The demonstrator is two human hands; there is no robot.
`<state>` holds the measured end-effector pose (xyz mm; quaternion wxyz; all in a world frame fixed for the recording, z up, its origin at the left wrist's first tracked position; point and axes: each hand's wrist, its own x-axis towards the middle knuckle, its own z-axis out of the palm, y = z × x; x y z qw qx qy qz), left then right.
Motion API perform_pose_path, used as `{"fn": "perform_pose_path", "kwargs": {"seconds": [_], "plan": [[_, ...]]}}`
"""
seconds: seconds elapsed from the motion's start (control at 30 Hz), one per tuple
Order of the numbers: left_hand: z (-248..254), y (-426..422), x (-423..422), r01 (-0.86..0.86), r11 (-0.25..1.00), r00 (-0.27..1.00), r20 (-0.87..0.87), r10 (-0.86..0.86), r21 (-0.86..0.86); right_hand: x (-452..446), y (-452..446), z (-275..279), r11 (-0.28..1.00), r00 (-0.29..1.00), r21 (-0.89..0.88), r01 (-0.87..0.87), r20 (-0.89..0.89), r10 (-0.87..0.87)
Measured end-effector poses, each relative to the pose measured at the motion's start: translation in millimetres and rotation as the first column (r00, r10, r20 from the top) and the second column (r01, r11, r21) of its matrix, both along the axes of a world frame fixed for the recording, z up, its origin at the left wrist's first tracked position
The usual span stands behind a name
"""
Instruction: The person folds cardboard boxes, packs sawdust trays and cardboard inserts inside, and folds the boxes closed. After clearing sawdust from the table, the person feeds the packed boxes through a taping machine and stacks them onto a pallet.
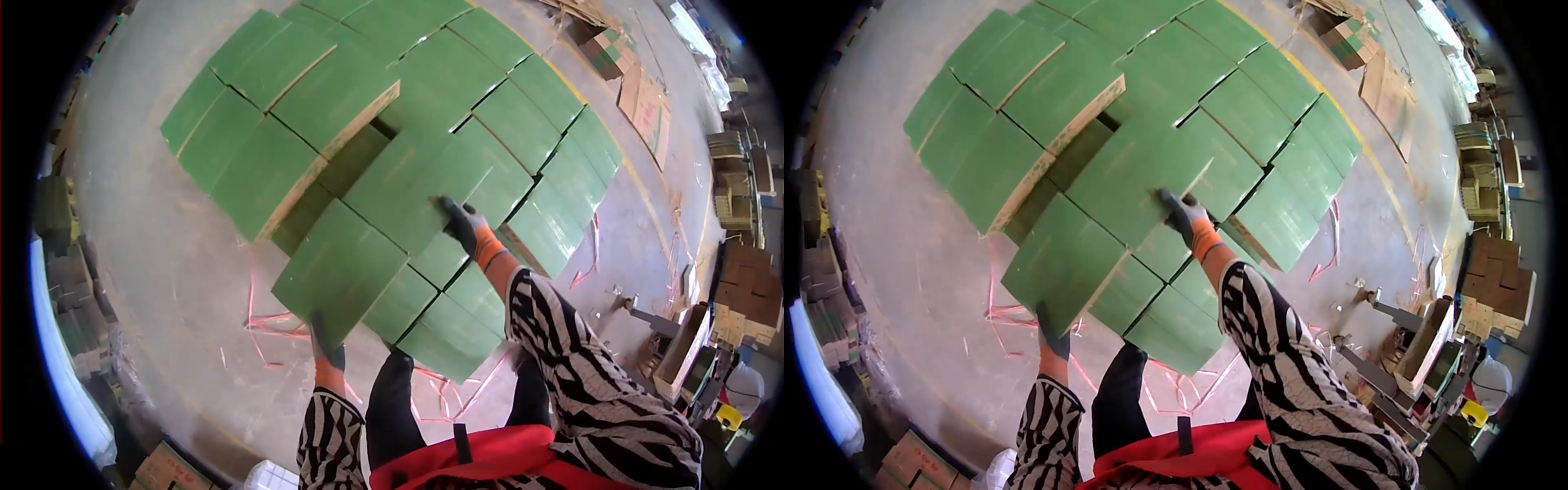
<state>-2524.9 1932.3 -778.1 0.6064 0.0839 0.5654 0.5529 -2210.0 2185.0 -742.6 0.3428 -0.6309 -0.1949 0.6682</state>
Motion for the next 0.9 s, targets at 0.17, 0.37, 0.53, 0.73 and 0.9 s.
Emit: {"fn": "perform_pose_path", "kwargs": {"seconds": [0.17, 0.37, 0.53, 0.73, 0.9], "plan": [[-104.0, 2.0, -7.9, -0.23, 0.965, 0.972, 0.022, 0.234, -0.124, 10.9, 32.6, -44.1, 0.971, 0.947, -0.189, -0.146, 0.259, 0.192], [-73.2, 13.3, -42.9, 0.106, 0.942, 0.993, 0.089, -0.082, -0.319, 40.0, -39.6, -34.8, 0.999, 0.994, -0.018, -0.05, -0.095, 0.048], [-38.9, 52.0, -22.8, 0.095, 0.926, 0.991, -0.049, -0.122, -0.365, 161.6, -210.2, 1.7, 0.909, 0.869, 0.003, -0.416, 0.294, 0.397], [-24.9, -6.1, 158.6, 0.004, 0.944, 0.888, -0.434, -0.155, -0.33, 372.8, -381.2, 138.4, 0.971, 0.886, -0.221, -0.094, 0.426, 0.183], [-10.1, -38.7, 337.4, 0.429, 0.864, 0.597, -0.635, -0.49, -0.264, 515.6, -500.5, 233.7, 0.739, 0.682, 0.175, 0.65, 0.295, -0.67]]}}
